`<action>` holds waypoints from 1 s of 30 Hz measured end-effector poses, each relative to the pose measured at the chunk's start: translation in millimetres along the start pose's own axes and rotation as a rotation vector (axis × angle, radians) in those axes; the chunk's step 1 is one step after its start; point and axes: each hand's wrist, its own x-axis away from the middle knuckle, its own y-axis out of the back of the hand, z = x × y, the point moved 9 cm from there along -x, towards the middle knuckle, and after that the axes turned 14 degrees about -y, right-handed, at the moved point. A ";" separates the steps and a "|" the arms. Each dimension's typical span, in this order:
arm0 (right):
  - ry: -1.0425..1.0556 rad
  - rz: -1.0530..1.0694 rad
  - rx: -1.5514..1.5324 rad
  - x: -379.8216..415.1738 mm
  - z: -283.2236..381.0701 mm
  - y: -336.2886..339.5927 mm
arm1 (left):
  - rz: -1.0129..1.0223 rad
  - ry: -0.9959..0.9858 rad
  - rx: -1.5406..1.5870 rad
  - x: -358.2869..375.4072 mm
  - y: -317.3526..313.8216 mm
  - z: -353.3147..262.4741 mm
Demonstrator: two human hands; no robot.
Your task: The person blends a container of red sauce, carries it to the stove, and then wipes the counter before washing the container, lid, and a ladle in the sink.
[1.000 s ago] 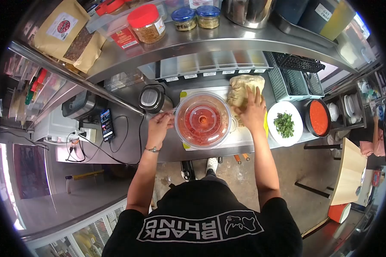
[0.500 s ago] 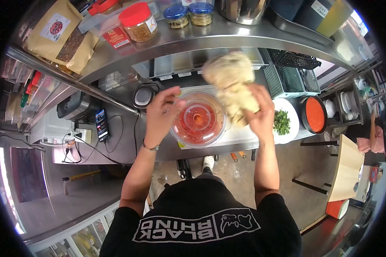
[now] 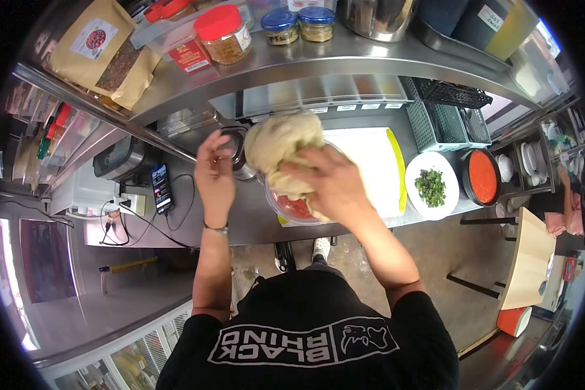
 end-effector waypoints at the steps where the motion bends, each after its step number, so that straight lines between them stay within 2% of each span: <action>1: 0.005 0.002 -0.001 -1.0 4.5 -14.5 | -0.003 0.013 -0.041 0.7 16.9 19.2; 3: 0.031 0.165 0.151 0.3 11.5 -55.1 | -0.007 0.028 -0.082 1.8 33.0 29.0; 5: 0.017 0.133 0.159 -9.4 10.9 -42.5 | 0.160 0.084 -0.329 2.1 32.3 34.1; 7: -0.126 -0.051 0.135 -21.6 -6.9 -7.8 | 0.109 0.110 -0.310 10.8 40.0 56.4; 9: -0.277 -0.077 0.140 -21.6 -29.8 20.5 | 0.008 0.142 -0.277 24.3 51.0 73.1; 11: -0.328 -0.099 0.211 -16.5 -53.4 42.9 | 0.055 0.169 -0.293 34.0 50.0 86.1; 13: -0.459 -0.091 0.273 -9.2 -86.7 49.2 | 0.017 0.189 -0.113 41.5 43.1 90.5; 14: -0.458 -0.091 0.269 -5.0 -99.3 46.1 | 0.118 0.150 -0.247 37.8 39.2 85.5; 16: -0.583 -0.114 0.246 11.1 -138.4 31.0 | 0.106 0.101 -0.231 35.1 31.9 86.2; 17: -0.585 -0.114 0.246 21.9 -152.8 18.2 | 0.096 0.054 -0.211 33.7 26.0 84.7; 19: -0.522 -0.321 0.189 43.5 -163.7 15.7 | 0.073 0.057 -0.185 28.0 16.7 86.0; 21: -0.530 -0.290 0.210 58.1 -150.1 15.1 | 0.028 0.041 -0.254 24.0 13.5 82.9; 23: -0.764 -0.139 -0.628 84.8 -162.4 -15.8 | -0.018 -0.004 -0.245 21.8 11.6 87.3; 25: -0.760 -0.018 -0.988 105.5 -146.7 -50.1 | -0.065 -0.051 -0.232 20.0 11.1 94.2; 27: -0.659 0.041 -0.965 116.3 -129.3 -70.3 | -0.105 -0.032 -0.134 19.2 13.6 105.7; 30: -0.649 0.077 -1.026 126.8 -125.2 -103.8 | -0.107 -0.011 -0.183 12.5 15.2 99.3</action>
